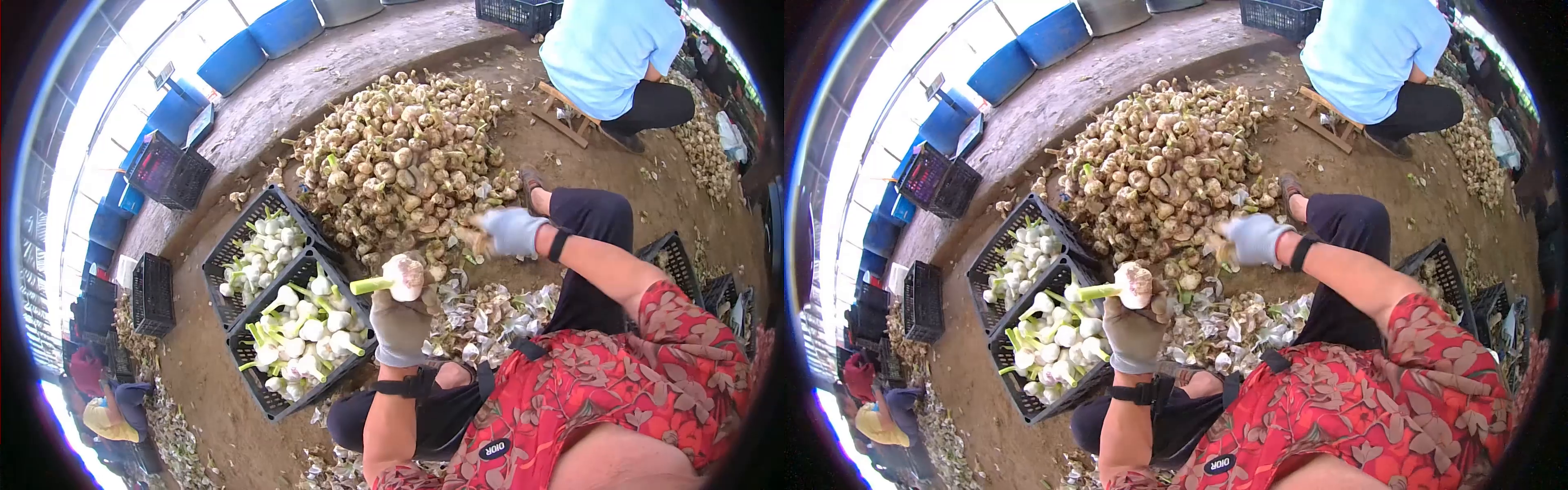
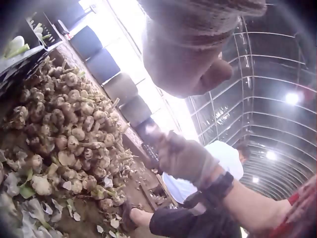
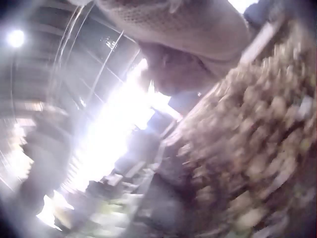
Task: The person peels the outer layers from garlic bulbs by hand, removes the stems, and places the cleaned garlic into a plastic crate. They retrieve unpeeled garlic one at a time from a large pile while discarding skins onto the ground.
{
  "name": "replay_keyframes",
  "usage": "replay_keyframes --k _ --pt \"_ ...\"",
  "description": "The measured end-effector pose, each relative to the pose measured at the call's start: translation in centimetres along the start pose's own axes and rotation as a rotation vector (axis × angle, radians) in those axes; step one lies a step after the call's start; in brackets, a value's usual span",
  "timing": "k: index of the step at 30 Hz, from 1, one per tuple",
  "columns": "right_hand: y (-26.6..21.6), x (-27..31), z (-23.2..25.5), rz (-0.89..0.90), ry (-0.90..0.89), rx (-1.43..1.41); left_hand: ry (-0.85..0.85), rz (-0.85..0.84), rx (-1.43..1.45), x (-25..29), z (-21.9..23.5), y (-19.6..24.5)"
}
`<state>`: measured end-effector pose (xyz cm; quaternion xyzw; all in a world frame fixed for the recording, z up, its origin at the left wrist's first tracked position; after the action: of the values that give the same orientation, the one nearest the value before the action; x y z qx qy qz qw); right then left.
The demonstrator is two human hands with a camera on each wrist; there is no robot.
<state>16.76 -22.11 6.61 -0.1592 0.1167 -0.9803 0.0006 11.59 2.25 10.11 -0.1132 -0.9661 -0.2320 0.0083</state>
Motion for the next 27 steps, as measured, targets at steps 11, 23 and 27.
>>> replay_keyframes --k 11,23,27 --pt "-10.6 5.0 6.4 0.204 0.053 -0.753 -0.099 0.033 0.088 -0.9 0.8 -1.6" --pt "-9.6 5.3 6.6 0.021 -0.487 -1.357 -0.224 0.036 0.032 0.0 0.4 -0.3" --pt "-10.7 7.4 7.0 0.318 0.299 -0.814 -0.101 -0.07 -0.033 -0.3 0.2 -0.9"
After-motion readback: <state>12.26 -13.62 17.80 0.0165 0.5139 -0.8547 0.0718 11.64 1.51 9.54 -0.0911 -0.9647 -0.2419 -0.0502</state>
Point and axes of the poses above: each hand's wrist, its own x-axis away from the middle knuckle, its own z-axis out of the back of the hand, y = z × x, the point moved 4 cm from there along -x, towards the middle knuckle, and after that the axes turned 13 degrees about -z, right-handed, at the moved point
